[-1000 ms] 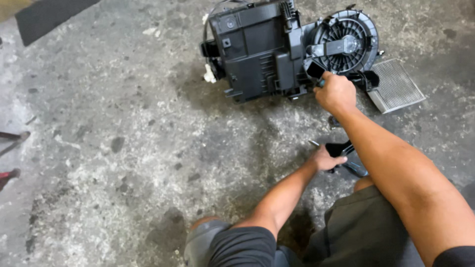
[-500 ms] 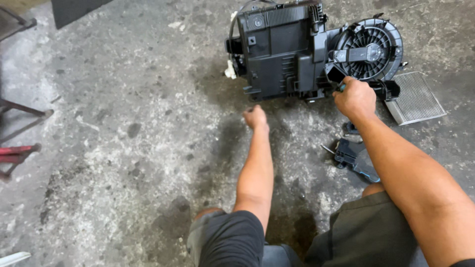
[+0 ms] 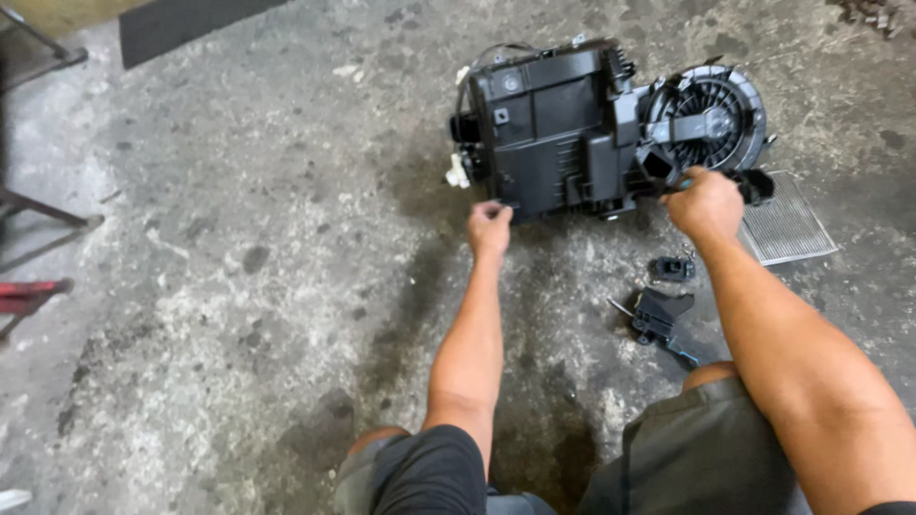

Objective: The person disassembles a car air conditioning unit on the floor. They use a screwdriver to remove screws, detach the fan, separate the housing, and remove the evaporator core, placing the parts on the floor.

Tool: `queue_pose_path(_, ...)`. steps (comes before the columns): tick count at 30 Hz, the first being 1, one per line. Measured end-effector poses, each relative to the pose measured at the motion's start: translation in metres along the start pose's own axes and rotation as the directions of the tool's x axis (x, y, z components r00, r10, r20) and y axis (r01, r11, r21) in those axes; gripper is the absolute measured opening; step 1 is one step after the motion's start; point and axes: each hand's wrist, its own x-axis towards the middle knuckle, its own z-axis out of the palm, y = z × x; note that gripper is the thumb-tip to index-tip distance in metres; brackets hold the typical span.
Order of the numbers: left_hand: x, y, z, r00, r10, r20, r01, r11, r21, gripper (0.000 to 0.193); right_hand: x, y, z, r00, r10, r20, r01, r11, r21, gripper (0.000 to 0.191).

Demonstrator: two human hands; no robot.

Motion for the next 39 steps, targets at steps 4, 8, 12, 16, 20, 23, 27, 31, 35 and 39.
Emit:
queue_pose_path(4,-0.023,-0.016,0.019,0.987,0.118,-0.107,-0.108,0.990,0.095,0.023,0.013,0.012,-0.011,0.999,0.046,0.025,-0.047,0.998,0.029,0.050)
queue_pose_path(8,-0.015,-0.003,0.019,0.990,0.065,-0.122,-0.049,0.991,0.127,0.031,0.012,0.005,-0.048,0.974,-0.219,-0.054,0.221,0.975,0.032,0.038)
queue_pose_path(12,0.004,0.028,0.011,0.999,-0.048,0.019,0.030,0.841,0.540,0.037,-0.042,-0.016,-0.102,0.893,-0.368,-0.259,0.449,0.703,0.551,0.016)
queue_pose_path(16,0.013,0.047,0.020,0.997,-0.063,-0.036,0.072,0.757,0.650,0.031,-0.082,-0.051,-0.112,0.766,-0.580,-0.277,0.615,0.537,0.577,0.033)
queue_pose_path(20,0.021,0.050,0.043,0.987,0.119,-0.112,-0.110,0.990,0.089,0.039,-0.090,-0.077,-0.075,0.657,-0.703,-0.273,0.747,0.558,0.360,0.038)
queue_pose_path(23,0.023,0.047,0.056,0.980,0.144,-0.140,-0.179,0.942,-0.285,0.045,-0.087,-0.080,-0.043,0.561,-0.779,-0.279,0.823,0.488,0.292,0.037)
queue_pose_path(27,0.026,0.049,0.059,0.997,0.043,-0.066,-0.065,0.922,-0.382,0.041,-0.079,-0.078,-0.019,0.549,-0.811,-0.201,0.827,0.493,0.272,0.036)
queue_pose_path(31,0.029,0.052,0.059,0.998,0.001,-0.060,-0.026,0.909,-0.416,0.046,-0.076,-0.079,-0.010,0.563,-0.809,-0.171,0.818,0.516,0.254,0.034)
queue_pose_path(35,0.027,0.053,0.058,0.997,0.018,-0.069,-0.044,0.916,-0.398,0.042,-0.076,-0.086,-0.005,0.592,-0.790,-0.161,0.798,0.546,0.256,0.034)
queue_pose_path(39,0.026,0.052,0.058,0.998,0.026,-0.059,-0.048,0.915,-0.401,0.040,-0.076,-0.096,-0.001,0.586,-0.794,-0.161,0.801,0.536,0.267,0.035)
